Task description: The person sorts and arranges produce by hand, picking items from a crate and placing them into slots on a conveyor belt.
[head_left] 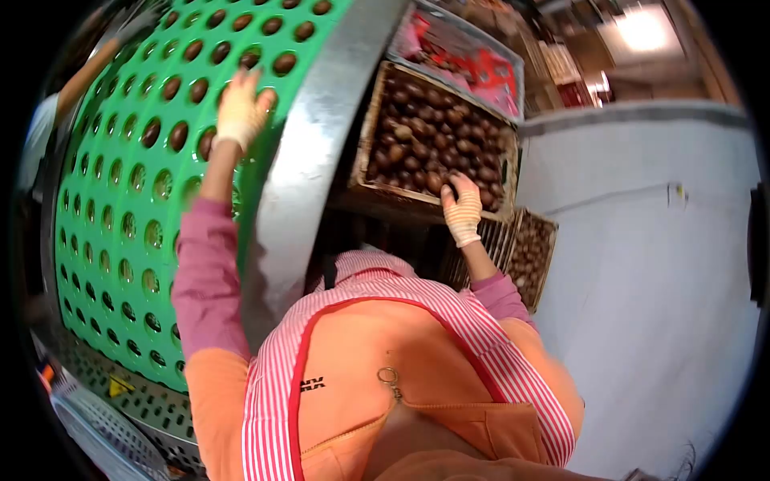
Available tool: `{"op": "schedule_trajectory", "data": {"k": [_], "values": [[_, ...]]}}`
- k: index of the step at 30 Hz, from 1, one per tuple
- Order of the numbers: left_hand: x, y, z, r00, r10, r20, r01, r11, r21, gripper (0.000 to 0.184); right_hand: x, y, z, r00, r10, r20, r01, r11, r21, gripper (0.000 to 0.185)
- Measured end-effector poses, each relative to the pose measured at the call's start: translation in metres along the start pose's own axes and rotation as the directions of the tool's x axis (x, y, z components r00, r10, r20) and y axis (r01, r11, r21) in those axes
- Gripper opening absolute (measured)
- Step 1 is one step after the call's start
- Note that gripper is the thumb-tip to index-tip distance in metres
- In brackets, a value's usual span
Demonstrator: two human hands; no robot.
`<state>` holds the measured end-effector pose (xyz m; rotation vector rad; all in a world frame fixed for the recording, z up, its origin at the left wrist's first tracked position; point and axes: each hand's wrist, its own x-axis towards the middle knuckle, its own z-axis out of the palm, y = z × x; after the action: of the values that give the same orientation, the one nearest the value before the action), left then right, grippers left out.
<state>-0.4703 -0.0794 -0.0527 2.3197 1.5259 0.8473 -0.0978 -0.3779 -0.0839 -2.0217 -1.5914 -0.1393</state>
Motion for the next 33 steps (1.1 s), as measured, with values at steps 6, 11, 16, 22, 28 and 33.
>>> {"op": "schedule_trajectory", "data": {"k": [6, 11, 16, 22, 28, 33], "values": [[-0.097, 0.17, 0.057, 0.925, 0.241, 0.293, -0.079, 0.877, -0.473, 0.058, -0.023, 0.057, -0.028, 0.941, 0.202, 0.271, -0.103, 0.935, -0.34, 0.025], [-0.11, 0.237, 0.104, 0.845, 0.099, 0.525, 0.063, 0.957, -0.282, 0.085, -0.018, 0.067, -0.023, 0.916, 0.243, 0.32, -0.24, 0.97, -0.049, 0.042], [-0.074, 0.282, 0.11, 0.814, 0.085, 0.575, -0.106, 0.994, 0.002, 0.098, 0.067, 0.087, -0.05, 0.929, 0.26, 0.263, -0.249, 0.966, -0.077, 0.068], [-0.034, 0.293, 0.151, 0.686, 0.074, 0.724, -0.38, 0.885, 0.269, 0.089, 0.15, 0.141, -0.011, 0.813, 0.211, 0.542, -0.143, 0.976, -0.165, 0.086], [-0.063, 0.285, 0.152, 0.779, 0.037, 0.626, -0.187, 0.967, 0.176, 0.056, 0.133, 0.116, -0.019, 0.782, 0.154, 0.603, 0.029, 0.959, -0.283, 0.068], [-0.062, 0.295, 0.142, 0.732, -0.173, 0.66, 0.06, 0.98, 0.19, 0.054, 0.141, 0.111, -0.021, 0.761, 0.157, 0.63, 0.025, 0.963, -0.27, 0.058]]}}
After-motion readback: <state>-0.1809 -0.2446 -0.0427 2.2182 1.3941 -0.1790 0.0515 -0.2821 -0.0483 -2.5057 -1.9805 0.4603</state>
